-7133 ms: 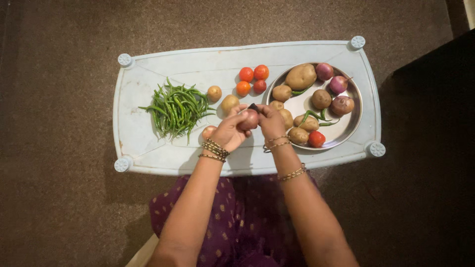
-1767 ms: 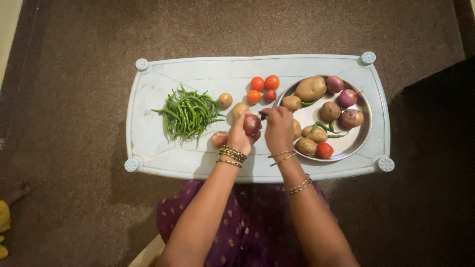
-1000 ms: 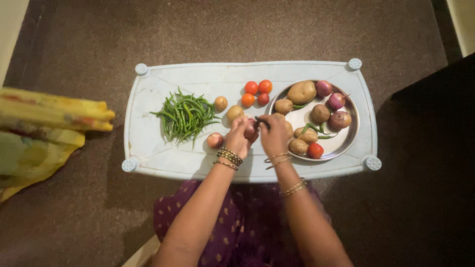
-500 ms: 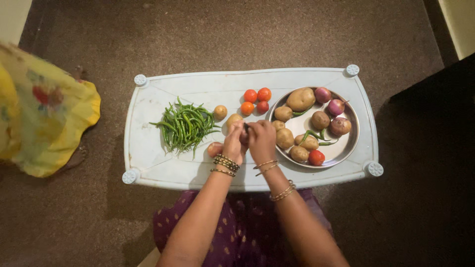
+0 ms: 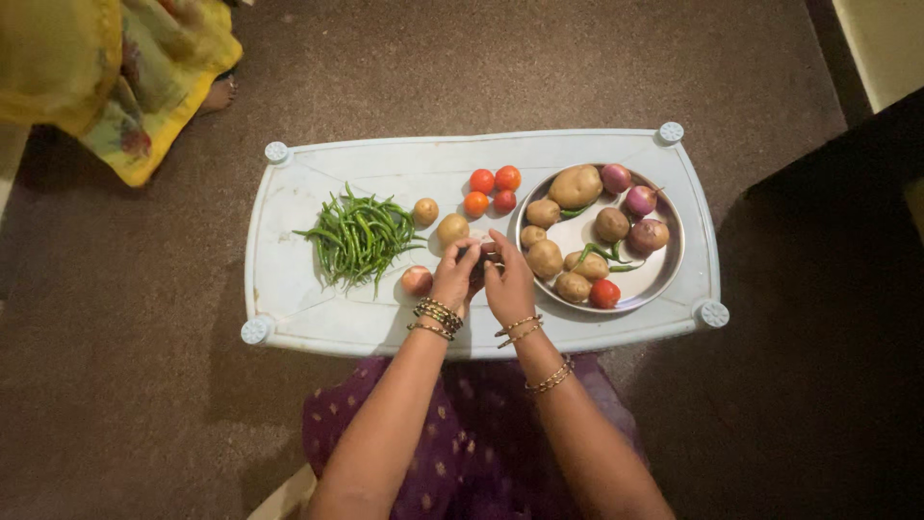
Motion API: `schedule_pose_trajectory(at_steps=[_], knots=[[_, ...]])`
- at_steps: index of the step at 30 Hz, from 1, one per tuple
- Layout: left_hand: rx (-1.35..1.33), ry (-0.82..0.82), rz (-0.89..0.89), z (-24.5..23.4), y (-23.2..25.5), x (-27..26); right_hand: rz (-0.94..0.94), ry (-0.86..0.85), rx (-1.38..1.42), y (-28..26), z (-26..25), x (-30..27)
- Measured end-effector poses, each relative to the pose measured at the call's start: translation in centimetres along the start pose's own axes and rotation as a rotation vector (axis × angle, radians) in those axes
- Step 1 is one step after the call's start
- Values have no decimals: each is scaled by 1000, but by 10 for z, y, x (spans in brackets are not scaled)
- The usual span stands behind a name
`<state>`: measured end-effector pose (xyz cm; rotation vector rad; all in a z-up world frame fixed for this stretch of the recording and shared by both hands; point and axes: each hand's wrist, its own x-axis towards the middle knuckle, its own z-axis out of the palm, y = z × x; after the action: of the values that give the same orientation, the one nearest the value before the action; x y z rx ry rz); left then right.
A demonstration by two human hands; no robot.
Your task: The person peels an onion and then a potato using a small knife while seated on the floor. The peeled skins are placed on the table, and the peeled vegetables are set aside on a metal tray.
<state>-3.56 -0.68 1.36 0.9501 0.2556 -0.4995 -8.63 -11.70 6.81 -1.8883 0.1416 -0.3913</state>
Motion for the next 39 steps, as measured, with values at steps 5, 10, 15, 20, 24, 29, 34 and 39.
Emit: schedule_pose_trajectory(at_steps=[5, 10, 15, 20, 24, 29, 34, 39], knots=[[-92, 82, 84, -13, -18, -8, 104, 90, 151, 4, -2, -16], [-177, 96, 152, -16, -36, -30, -158, 19, -202, -30, -8, -51], [-129, -1, 343, -29, -55, -33, -317, -52, -254, -49, 3, -71], [-153, -86, 253, -24, -46, -35, -382, 17, -362, -74, 4, -78], [-22, 108, 216, -1, -26, -42, -407, -4, -236, -125, -2, -87], [325, 326, 283, 33, -19, -45, 465, -513, 1156, -202, -2, -146], [865, 233, 722, 43, -28, -39, 910, -729, 1315, -211, 22, -159], [948, 177, 843, 33, -28, -41, 848, -485, 1081, -167, 31, -137]])
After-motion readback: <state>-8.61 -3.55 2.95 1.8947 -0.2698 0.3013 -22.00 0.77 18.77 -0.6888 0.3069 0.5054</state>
